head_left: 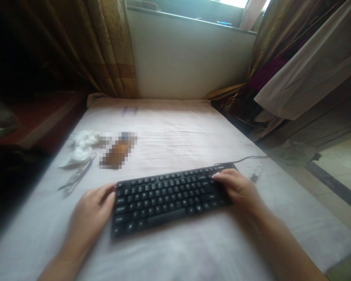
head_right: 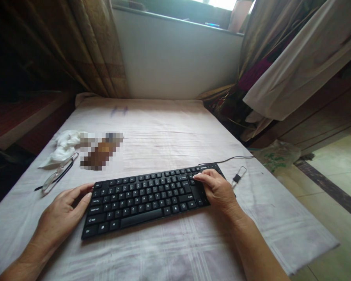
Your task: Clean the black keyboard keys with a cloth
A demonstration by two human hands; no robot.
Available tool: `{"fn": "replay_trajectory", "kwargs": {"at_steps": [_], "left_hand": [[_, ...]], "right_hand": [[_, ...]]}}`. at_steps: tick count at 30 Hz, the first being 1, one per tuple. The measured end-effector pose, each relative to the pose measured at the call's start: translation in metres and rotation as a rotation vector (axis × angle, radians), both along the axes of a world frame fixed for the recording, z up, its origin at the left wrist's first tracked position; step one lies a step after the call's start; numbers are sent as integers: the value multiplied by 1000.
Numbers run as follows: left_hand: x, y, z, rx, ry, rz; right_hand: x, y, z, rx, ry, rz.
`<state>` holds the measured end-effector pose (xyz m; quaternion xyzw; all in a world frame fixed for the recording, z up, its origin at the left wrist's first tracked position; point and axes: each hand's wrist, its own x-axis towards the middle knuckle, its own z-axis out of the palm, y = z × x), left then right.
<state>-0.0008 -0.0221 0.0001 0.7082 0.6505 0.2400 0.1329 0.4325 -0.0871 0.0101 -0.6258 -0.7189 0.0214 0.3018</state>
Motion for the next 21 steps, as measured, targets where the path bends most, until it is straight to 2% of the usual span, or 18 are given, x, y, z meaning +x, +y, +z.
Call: {"fn": "replay_trajectory", "kwargs": {"at_steps": [6,10,14,17,21], "left_hand": [[1,1,3,-48,14,19],[0,2,1,-48,30,34],[-2,2,0,-60,38,46],[-3,4,0,-90,38,55],[-5,6,0,-116,40,69]], "right_hand": [[4,-8,10,-57,-3,42],[-8,14,17,-17,-18,-2],[-22,32,11,-8,-84,-17],[-25,24,4,52,-80,26],[-25,-2,-1,118,-51,76]]}}
